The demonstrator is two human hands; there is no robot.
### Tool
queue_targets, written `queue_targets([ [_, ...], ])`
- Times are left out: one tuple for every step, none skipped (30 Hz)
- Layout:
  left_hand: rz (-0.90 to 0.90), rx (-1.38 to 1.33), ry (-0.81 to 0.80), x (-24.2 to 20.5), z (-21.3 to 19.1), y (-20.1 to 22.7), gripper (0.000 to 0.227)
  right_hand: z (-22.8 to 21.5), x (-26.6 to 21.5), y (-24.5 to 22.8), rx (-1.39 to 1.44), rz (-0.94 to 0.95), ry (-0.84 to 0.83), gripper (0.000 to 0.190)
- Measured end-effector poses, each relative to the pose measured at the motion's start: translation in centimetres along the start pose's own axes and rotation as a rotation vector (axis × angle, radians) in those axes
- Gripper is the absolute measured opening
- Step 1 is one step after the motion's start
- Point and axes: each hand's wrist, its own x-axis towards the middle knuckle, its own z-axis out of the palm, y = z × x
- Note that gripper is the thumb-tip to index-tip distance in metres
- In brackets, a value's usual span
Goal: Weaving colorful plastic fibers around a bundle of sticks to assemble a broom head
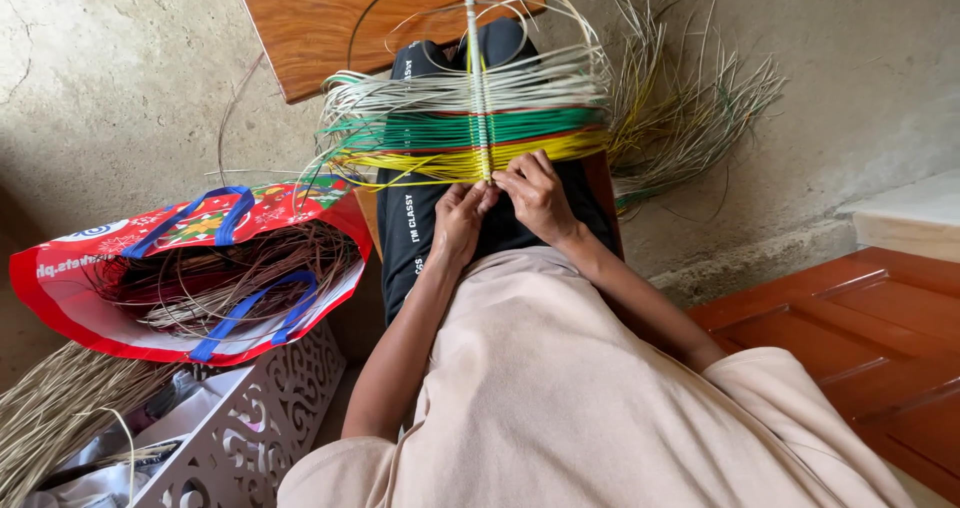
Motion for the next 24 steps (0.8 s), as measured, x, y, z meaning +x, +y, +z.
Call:
queue_targets([
  [0.038, -0.032, 0.003, 0.9, 0.0, -0.1, 0.02, 0.3, 0.7, 0.3, 0.0, -0.021, 0.01, 0.008],
  [0.043, -0.034, 0.002, 1.3, 0.5, 0.2, 0.02, 0.4, 1.4, 0.5, 0.0, -0.026, 0.01, 0.008],
  [0.044, -0.055, 0.026, 1.7, 0.9, 0.6, 0.023, 0.7, 2.0, 0.8, -0.013, -0.037, 0.013, 0.006],
  [0.044, -0.076, 0.049, 2.1, 1.3, 1.0, 0.025, 1.0, 2.6, 1.0, -0.027, -0.048, 0.016, 0.005],
  [0.049, -0.078, 0.052, 2.3, 1.4, 0.9, 0.025, 1.0, 2.8, 1.2, -0.024, -0.051, 0.015, 0.005],
  [0.05, -0.075, 0.055, 2.5, 1.6, 0.9, 0.024, 1.1, 2.9, 1.4, -0.022, -0.05, 0.002, 0.005],
  [0.05, -0.074, 0.06, 2.8, 1.8, 0.7, 0.023, 1.1, 3.0, 1.7, -0.019, -0.048, -0.014, 0.006],
  [0.053, -0.078, 0.064, 3.0, 1.5, 0.5, 0.023, 1.2, 2.9, 1.8, -0.016, -0.052, -0.017, 0.006],
  [0.046, -0.059, 0.071, 3.2, 1.2, 0.1, 0.023, 1.3, 2.8, 1.9, -0.02, -0.049, -0.03, 0.006],
  [0.039, -0.04, 0.079, 3.5, 0.9, -0.2, 0.023, 1.3, 2.6, 2.0, -0.024, -0.046, -0.042, 0.006],
  [0.042, -0.046, 0.085, 3.3, 1.1, 0.0, 0.023, 1.5, 2.5, 2.1, -0.019, -0.051, -0.049, 0.006],
  [0.054, -0.028, 0.087, 3.1, 1.3, 0.2, 0.023, 1.6, 2.4, 2.1, -0.008, -0.036, -0.052, 0.005],
  [0.07, -0.011, 0.091, 3.0, 1.5, 0.4, 0.022, 1.8, 2.4, 2.2, 0.006, -0.024, -0.055, 0.005],
  [0.077, -0.018, 0.099, 2.9, 1.5, 0.6, 0.022, 1.8, 2.5, 2.2, 0.013, -0.032, -0.063, 0.005],
  [0.095, 0.009, 0.101, 2.8, 1.5, 0.8, 0.021, 1.8, 2.6, 2.2, 0.017, -0.025, -0.066, 0.004],
  [0.112, 0.036, 0.103, 2.6, 1.6, 0.9, 0.019, 1.7, 2.7, 2.1, 0.021, -0.018, -0.069, 0.003],
  [0.119, 0.031, 0.107, 2.7, 1.3, 0.8, 0.019, 1.8, 2.7, 2.1, 0.025, -0.025, -0.072, 0.003],
  [0.124, 0.035, 0.11, 2.8, 1.1, 0.7, 0.019, 1.9, 2.7, 2.1, 0.022, -0.019, -0.078, 0.003],
  [0.13, 0.039, 0.112, 2.9, 0.9, 0.7, 0.018, 1.9, 2.8, 2.0, 0.018, -0.015, -0.082, 0.003],
  [0.138, 0.034, 0.115, 3.1, 0.5, 0.4, 0.018, 1.8, 3.0, 2.0, 0.022, -0.024, -0.084, 0.003],
  [0.145, 0.029, 0.117, 3.3, 0.1, 0.1, 0.019, 1.8, 3.2, 1.8, 0.036, -0.021, -0.091, 0.004],
  [0.153, 0.024, 0.119, 3.4, -0.5, -0.2, 0.02, 1.9, 3.3, 1.7, 0.05, -0.019, -0.099, 0.004],
  [0.16, 0.02, 0.124, 3.4, -0.6, -0.1, 0.02, 2.0, 3.4, 1.6, 0.055, -0.027, -0.102, 0.004],
  [0.17, 0.022, 0.134, 3.4, -0.7, -0.1, 0.02, 2.2, 3.5, 1.6, 0.056, -0.027, -0.11, 0.005],
])
